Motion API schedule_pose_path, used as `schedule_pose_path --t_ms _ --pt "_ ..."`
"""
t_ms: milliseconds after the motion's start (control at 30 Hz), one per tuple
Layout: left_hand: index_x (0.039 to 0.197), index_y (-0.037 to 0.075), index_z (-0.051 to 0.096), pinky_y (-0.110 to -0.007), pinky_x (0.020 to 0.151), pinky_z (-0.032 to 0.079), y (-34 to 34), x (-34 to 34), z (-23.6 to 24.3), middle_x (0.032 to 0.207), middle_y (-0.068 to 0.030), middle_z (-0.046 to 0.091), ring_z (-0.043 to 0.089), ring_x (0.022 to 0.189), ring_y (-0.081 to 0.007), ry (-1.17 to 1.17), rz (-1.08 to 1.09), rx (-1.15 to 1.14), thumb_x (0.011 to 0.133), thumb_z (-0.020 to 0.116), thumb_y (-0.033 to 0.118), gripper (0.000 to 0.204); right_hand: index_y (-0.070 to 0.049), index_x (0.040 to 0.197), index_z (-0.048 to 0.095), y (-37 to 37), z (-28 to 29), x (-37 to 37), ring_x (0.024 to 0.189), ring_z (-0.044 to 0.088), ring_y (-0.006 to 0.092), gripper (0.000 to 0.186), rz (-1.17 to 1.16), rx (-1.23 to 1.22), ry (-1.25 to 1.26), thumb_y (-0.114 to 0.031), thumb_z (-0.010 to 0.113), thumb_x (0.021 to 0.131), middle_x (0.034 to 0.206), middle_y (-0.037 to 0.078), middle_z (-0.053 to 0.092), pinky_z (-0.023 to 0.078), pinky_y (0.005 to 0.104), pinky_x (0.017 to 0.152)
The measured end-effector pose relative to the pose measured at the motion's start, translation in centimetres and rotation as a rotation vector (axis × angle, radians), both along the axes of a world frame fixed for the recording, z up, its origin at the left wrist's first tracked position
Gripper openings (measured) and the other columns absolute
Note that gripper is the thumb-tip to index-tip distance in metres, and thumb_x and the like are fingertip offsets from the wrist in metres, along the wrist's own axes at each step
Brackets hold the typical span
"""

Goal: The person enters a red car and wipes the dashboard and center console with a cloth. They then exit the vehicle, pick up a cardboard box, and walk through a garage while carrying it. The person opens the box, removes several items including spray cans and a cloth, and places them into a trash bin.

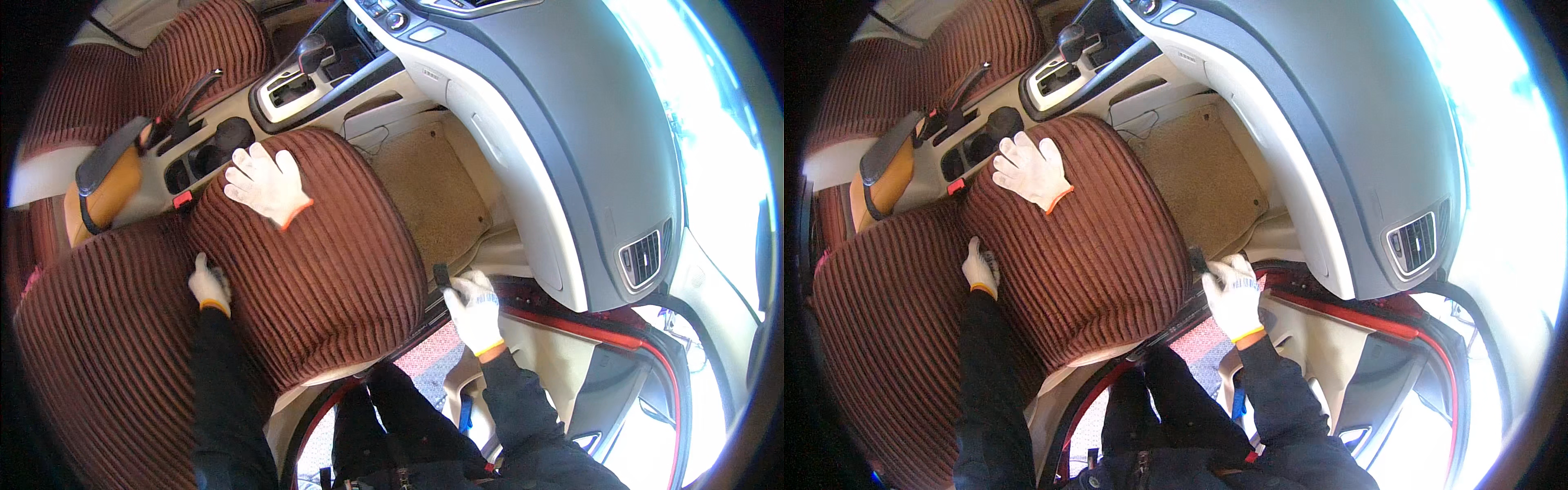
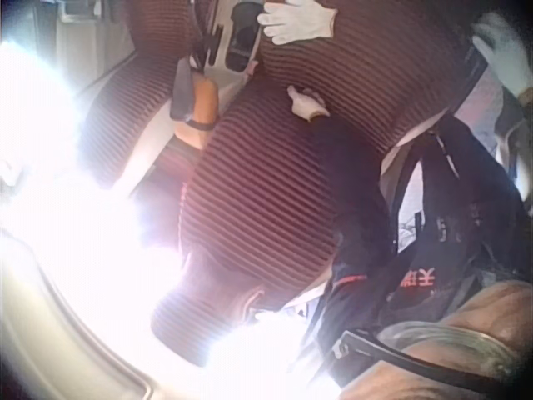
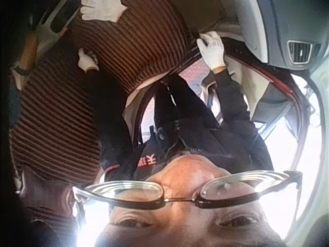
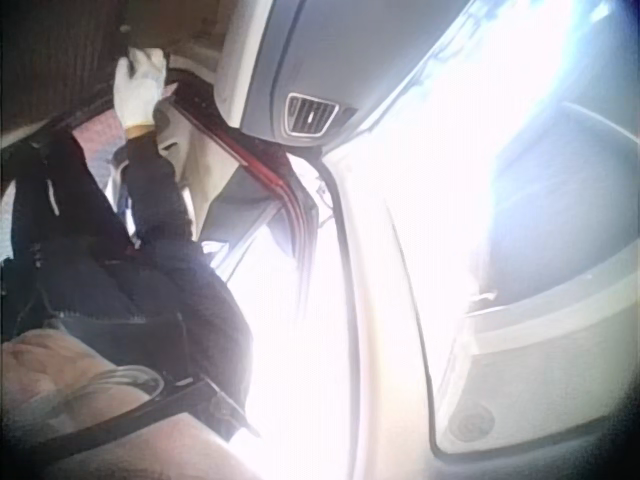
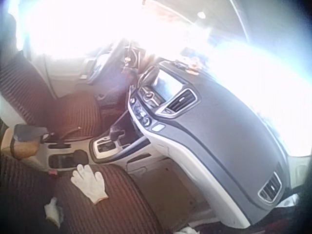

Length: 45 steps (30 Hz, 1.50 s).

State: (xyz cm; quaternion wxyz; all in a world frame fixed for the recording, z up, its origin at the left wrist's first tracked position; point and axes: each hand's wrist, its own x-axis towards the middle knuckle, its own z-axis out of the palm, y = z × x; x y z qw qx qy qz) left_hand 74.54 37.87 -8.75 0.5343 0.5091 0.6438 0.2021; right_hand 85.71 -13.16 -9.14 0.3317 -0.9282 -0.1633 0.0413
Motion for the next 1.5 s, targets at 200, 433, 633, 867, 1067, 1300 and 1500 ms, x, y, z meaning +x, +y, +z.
schedule_pose_path --t_ms 200,433,633,867,1067,1300,1500 --pt "0.091 0.014 0.061 -0.030 0.045 0.038 1.2 0.5 1.7 0.069 0.0035 0.049 0.045 0.050 -0.0135 -0.067 0.117 -0.220 0.099 0.064 0.066 0.052 -0.005 0.119 0.080 4.9 -0.2 5.1 0.096 0.076 0.0393 0.025 -0.052 0.202 -0.163 -0.015 0.069 0.100 0.105 0.020 0.079 0.060 0.0454 0.089" --pt "0.093 0.016 0.057 -0.025 0.045 0.033 0.6 0.3 1.7 0.068 0.0052 0.046 0.040 0.050 -0.0119 -0.118 0.133 -0.268 0.095 0.061 0.076 0.060 0.004 0.134 0.074 15.1 -0.8 14.8 0.124 0.074 0.0314 0.034 -0.051 0.638 0.100 -0.010 0.062 0.104 0.132 0.023 0.076 0.054 0.0383 0.110" --pt "0.097 0.019 0.059 -0.025 0.045 0.033 0.9 -1.2 0.5 0.076 0.0029 0.051 0.041 0.051 -0.0126 -0.178 0.246 -0.239 0.092 0.062 0.075 0.056 0.007 0.138 0.071 22.2 -3.6 23.1 0.127 0.071 0.0264 0.039 -0.070 0.795 0.173 -0.007 0.067 0.102 0.138 0.022 0.075 0.050 0.0364 0.116" --pt "0.083 0.018 0.057 -0.027 0.037 0.031 0.1 -2.4 1.0 0.055 0.0024 0.044 0.035 0.038 -0.0135 -0.122 0.188 -0.213 0.093 0.058 0.080 0.063 0.004 0.123 0.078 25.2 -4.6 25.0 0.115 0.076 0.0324 0.030 -0.073 0.674 0.146 -0.016 0.071 0.101 0.123 0.021 0.080 0.055 0.0386 0.106" --pt "0.076 0.019 0.053 -0.028 0.035 0.029 -0.2 -2.9 1.7 0.053 0.0040 0.042 0.035 0.037 -0.0138 -0.061 0.197 -0.246 0.094 0.056 0.081 0.065 0.000 0.128 0.077 24.5 -4.8 24.3 0.118 0.076 0.0331 0.034 0.022 0.662 0.186 -0.019 0.072 0.101 0.126 0.023 0.079 0.057 0.0412 0.105" --pt "0.064 0.022 0.047 -0.029 0.032 0.026 0.0 -3.2 2.3 0.047 0.0026 0.040 0.028 0.031 -0.0158 -0.109 0.187 -0.237 0.096 0.055 0.081 0.068 0.000 0.113 0.074 25.5 -5.0 26.5 0.105 0.069 0.0526 0.027 -0.158 0.461 -0.116 -0.020 0.062 0.101 0.112 0.031 0.074 0.054 0.0582 0.092" --pt "0.064 0.022 0.049 -0.027 0.035 0.030 1.0 -3.4 2.3 0.047 0.0035 0.036 0.031 0.034 -0.0156 -0.056 0.243 -0.191 0.095 0.055 0.079 0.065 -0.005 0.118 0.073 24.9 -4.2 27.0 0.101 0.074 0.0458 0.030 -0.162 0.208 -0.184 -0.029 0.066 0.103 0.112 0.025 0.077 0.057 0.0571 0.091"
